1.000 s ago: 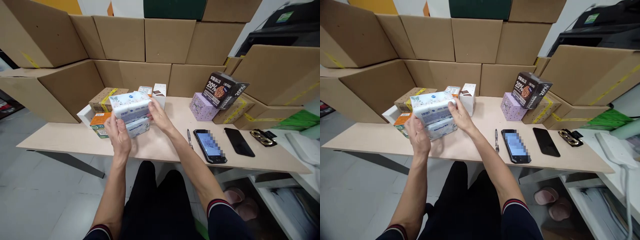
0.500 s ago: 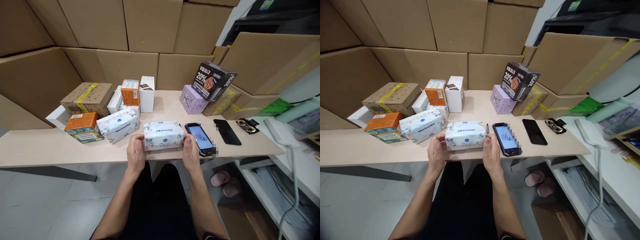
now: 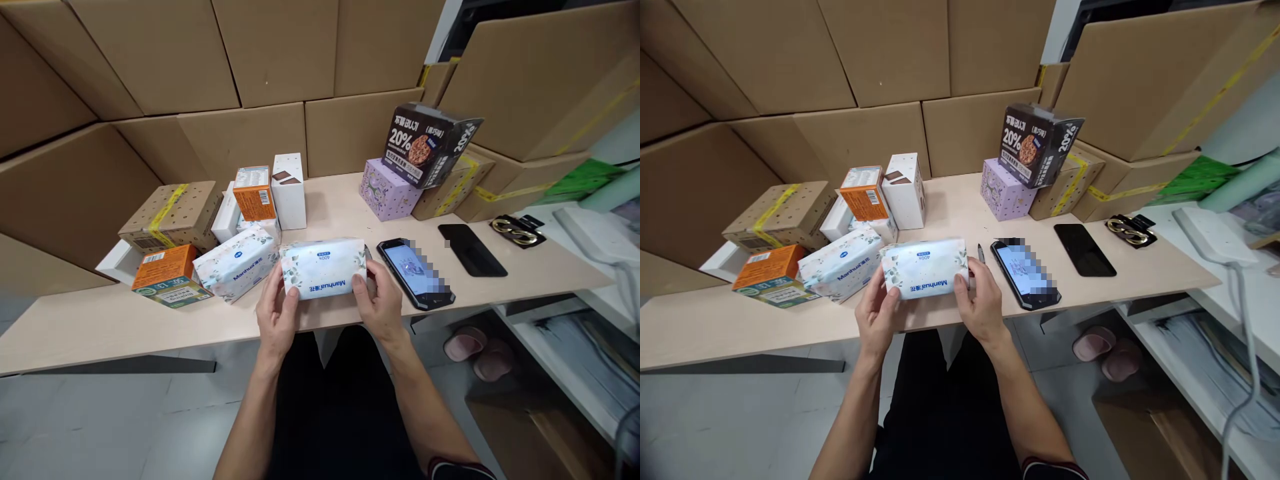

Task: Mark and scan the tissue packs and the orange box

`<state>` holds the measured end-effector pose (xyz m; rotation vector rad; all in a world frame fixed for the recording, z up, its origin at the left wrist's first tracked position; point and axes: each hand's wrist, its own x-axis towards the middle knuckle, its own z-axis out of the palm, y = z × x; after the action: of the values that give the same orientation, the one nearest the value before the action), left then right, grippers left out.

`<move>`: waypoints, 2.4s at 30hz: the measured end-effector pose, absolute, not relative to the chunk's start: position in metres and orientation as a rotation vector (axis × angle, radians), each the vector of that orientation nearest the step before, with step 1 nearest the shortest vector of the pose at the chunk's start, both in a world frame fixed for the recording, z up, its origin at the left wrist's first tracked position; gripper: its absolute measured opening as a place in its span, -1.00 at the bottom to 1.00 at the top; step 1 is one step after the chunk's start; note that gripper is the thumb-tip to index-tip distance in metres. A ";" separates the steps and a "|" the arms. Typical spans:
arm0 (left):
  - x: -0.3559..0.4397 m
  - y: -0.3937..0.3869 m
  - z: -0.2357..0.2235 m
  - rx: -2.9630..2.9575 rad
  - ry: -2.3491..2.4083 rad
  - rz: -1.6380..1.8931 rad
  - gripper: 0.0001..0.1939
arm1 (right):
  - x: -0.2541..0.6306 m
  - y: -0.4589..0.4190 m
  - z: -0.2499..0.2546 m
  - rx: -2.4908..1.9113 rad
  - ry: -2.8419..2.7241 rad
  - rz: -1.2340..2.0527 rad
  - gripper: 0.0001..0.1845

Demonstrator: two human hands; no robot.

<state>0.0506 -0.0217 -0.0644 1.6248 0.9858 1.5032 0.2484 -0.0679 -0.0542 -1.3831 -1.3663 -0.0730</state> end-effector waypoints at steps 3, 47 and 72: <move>0.052 -0.021 -0.069 1.572 0.947 1.583 -0.47 | 0.248 -0.067 -0.060 -1.339 -1.343 -0.023 -0.71; 0.050 -0.022 -0.062 1.918 0.975 1.588 -0.61 | 0.274 -0.070 -0.049 -1.747 -1.373 -0.237 -0.69; 0.057 -0.029 -0.050 2.286 1.037 1.527 -0.84 | 0.267 -0.056 0.006 -1.042 -1.061 0.357 -0.69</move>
<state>0.0573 -0.0285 -0.0500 2.2861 1.0367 1.5275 0.2674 -0.0555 0.0061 -1.0415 -1.0606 0.3572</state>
